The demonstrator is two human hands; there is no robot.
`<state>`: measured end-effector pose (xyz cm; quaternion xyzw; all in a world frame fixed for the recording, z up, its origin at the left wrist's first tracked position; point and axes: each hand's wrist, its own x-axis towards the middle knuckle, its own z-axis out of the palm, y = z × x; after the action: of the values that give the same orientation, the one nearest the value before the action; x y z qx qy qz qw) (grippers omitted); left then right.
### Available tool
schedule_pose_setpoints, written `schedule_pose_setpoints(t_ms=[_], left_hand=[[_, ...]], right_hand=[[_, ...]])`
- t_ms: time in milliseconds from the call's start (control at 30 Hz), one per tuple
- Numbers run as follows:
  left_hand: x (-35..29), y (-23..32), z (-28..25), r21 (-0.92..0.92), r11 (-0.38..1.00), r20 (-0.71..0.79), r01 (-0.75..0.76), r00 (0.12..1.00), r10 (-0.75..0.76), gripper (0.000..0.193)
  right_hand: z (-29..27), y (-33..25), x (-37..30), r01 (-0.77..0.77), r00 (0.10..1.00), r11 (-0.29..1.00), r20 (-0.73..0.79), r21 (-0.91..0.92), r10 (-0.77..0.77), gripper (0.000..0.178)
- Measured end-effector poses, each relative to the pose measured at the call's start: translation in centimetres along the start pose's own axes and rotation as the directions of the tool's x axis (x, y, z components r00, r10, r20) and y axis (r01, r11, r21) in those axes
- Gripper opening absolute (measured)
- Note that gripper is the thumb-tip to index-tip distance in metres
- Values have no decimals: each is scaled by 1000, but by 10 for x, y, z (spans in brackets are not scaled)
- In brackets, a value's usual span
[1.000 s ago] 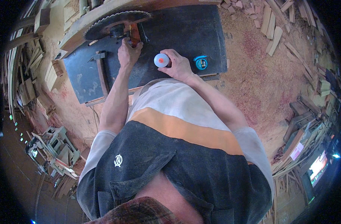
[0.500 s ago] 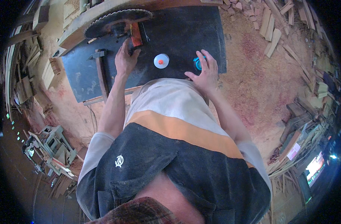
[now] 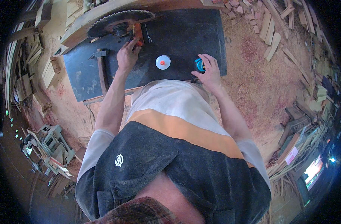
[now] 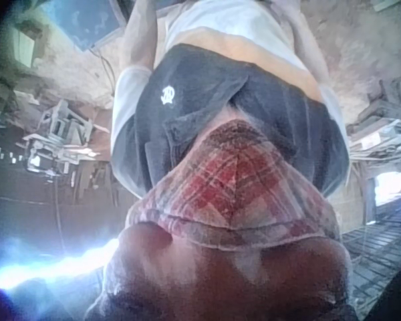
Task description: The person picks up a small piece of wood and places it on a table saw. They then use a tape measure to measure the wood and apply glue to it. The person handles the wood and tools with their hands.
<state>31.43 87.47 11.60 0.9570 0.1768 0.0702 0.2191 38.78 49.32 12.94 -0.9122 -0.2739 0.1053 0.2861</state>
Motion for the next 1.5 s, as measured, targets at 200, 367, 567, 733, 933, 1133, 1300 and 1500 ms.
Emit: schedule_pose_setpoints(t_ms=[200, 367, 567, 733, 933, 1133, 1300, 1500], left_hand=[[2, 0, -2, -42, 996, 100, 72, 993, -68, 44], [2, 2, -5, -40, 997, 106, 70, 992, -65, 46], [4, 28, -40, -13, 998, 94, 55, 994, -53, 51], [12, 89, -71, -633, 756, 317, 167, 947, 57, 57], [29, 129, -72, -873, 431, 327, 226, 929, 175, 38], [34, 132, -73, -873, 431, 340, 229, 918, 202, 28], [33, 147, -78, -874, 246, 449, 419, 891, 75, 29], [43, 154, -79, -829, 466, 368, 308, 929, 41, 28]], right_hand=[[-6, 3, 20, -282, 951, 897, -27, 341, 309, 68], [-7, -9, 43, -257, 925, 668, -22, 699, 380, 65], [-32, -38, 67, -220, 934, 74, 189, 973, 303, 60], [-42, -75, 84, -96, 986, -13, 97, 995, 137, 57], [-59, -101, 106, -224, 974, 6, 224, 975, -34, 60], [-72, -97, 116, -211, 962, 463, 266, 861, -55, 60], [-76, -104, 113, 62, 990, 802, 67, 594, -126, 69], [-85, -111, 112, -293, 941, 457, 338, 840, -18, 91]])
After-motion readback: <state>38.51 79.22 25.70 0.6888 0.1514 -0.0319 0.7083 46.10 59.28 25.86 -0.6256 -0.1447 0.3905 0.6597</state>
